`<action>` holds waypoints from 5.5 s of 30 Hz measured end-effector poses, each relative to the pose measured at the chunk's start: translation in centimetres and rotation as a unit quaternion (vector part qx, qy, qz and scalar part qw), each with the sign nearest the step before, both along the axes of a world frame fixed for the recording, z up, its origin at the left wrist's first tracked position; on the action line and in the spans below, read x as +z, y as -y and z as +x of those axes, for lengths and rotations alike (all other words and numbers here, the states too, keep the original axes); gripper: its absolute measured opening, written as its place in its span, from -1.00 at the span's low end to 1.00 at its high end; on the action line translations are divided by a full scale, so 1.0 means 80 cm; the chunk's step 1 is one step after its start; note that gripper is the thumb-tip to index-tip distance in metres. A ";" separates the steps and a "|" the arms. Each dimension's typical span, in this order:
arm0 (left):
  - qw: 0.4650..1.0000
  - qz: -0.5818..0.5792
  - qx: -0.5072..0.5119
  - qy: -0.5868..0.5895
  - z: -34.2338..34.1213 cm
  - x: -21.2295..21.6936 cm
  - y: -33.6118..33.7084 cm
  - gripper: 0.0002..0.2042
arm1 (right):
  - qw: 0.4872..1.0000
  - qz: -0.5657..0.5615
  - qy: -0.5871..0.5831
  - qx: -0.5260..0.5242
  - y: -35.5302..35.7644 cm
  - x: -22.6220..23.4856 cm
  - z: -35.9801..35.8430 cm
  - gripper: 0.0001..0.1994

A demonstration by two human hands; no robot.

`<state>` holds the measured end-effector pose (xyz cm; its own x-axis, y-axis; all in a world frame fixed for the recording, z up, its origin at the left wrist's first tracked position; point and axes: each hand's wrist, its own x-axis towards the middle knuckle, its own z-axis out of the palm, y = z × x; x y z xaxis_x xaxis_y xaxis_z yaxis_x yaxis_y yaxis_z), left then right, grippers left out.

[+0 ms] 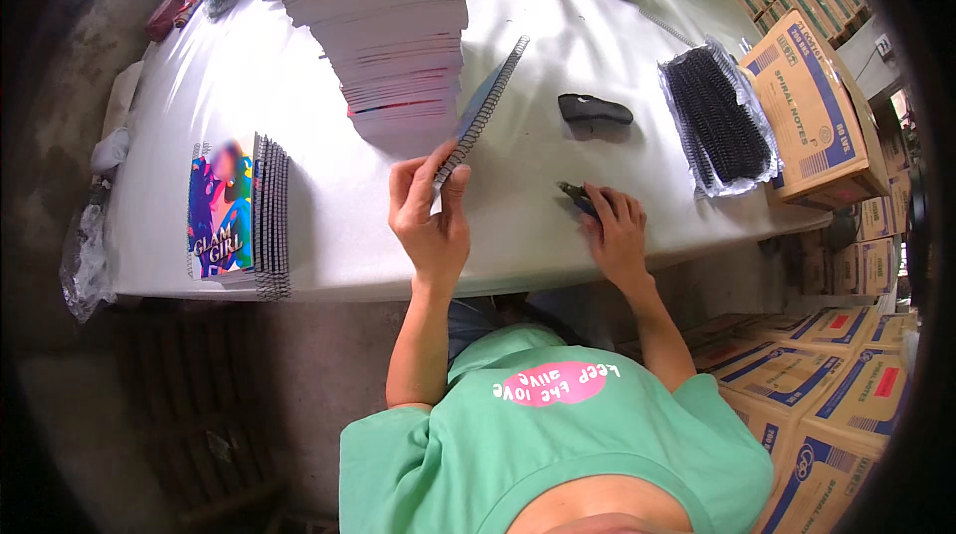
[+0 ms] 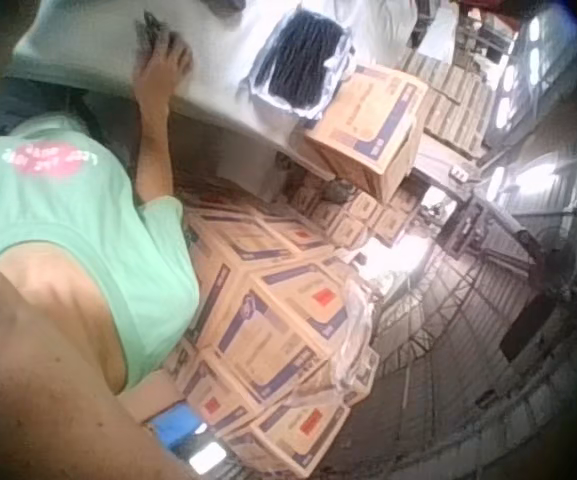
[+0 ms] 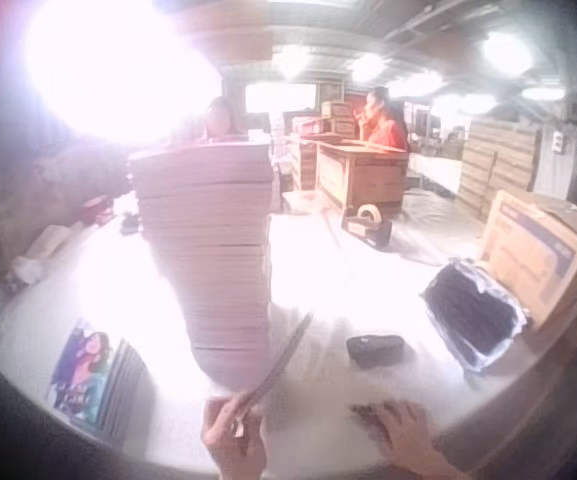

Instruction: The person binds spiral notebooks by threading a plastic coil through holes and trimming the ends using pliers.

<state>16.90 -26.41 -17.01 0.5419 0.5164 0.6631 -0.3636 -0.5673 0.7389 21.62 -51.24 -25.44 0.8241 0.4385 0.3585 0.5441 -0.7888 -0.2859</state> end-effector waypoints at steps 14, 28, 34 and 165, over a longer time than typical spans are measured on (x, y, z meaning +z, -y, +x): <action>0.994 0.113 0.009 -0.006 0.005 0.002 0.006 -0.44 | 0.985 0.116 0.040 0.123 -0.107 0.180 -0.047 -0.63; 0.992 -0.082 0.044 0.083 0.006 0.007 0.005 -0.68 | 0.951 0.155 -0.214 0.160 -0.081 0.131 -0.028 -0.50; 0.990 -0.133 -0.008 0.035 -0.027 0.000 -0.044 -0.76 | 0.981 -0.131 -0.090 -0.113 -0.020 0.050 -0.013 -0.49; 0.980 0.182 -0.066 0.045 0.007 0.261 -0.133 -0.16 | 0.861 0.371 -0.078 0.339 -0.049 0.351 0.137 -0.78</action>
